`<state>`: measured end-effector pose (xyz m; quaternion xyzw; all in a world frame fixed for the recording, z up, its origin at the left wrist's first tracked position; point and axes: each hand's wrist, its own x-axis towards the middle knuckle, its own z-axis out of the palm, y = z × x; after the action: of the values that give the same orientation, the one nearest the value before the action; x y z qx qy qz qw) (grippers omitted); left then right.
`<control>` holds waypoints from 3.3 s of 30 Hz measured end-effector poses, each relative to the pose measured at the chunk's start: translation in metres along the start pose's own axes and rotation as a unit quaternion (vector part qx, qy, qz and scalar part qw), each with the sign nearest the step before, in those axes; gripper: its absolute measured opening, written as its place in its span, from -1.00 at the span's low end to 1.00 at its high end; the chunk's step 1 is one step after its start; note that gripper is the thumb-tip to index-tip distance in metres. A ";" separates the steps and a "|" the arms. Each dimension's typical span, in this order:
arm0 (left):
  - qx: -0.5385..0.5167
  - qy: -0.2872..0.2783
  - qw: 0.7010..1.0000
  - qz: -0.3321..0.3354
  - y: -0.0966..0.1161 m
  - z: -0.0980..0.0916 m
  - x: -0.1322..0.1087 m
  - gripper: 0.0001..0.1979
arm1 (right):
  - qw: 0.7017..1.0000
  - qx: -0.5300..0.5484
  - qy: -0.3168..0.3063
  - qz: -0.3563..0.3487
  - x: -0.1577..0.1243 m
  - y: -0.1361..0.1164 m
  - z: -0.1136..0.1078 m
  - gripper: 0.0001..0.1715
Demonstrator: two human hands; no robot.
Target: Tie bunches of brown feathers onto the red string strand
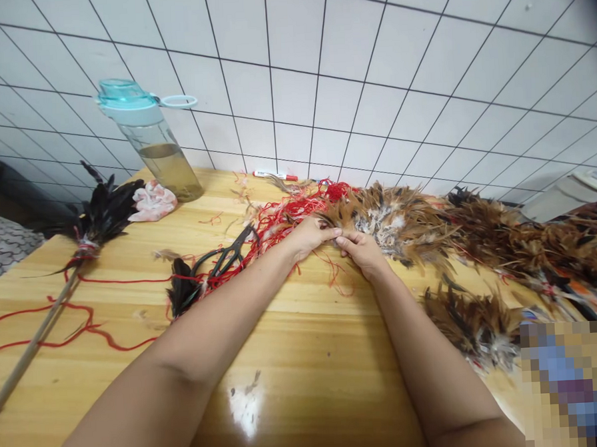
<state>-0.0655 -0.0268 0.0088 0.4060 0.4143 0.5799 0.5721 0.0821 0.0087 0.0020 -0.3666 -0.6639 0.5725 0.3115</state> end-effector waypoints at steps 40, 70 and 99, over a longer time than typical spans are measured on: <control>0.545 0.109 0.831 -0.005 0.003 0.039 0.045 -0.73 | 0.955 0.166 0.243 -0.034 0.022 0.014 -0.028 -0.51; 0.183 0.030 0.982 -0.026 0.003 0.009 -0.003 -0.89 | 0.974 -0.035 0.221 -0.042 0.005 0.014 -0.009 -0.53; 0.226 0.087 0.969 0.051 -0.002 0.011 -0.002 -0.81 | 0.966 -0.090 0.224 -0.087 0.007 0.021 -0.003 -0.63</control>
<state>-0.0545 -0.0290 0.0102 0.4939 0.5614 0.5325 0.3968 0.0837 0.0182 -0.0178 -0.4530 -0.6554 0.3838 0.4668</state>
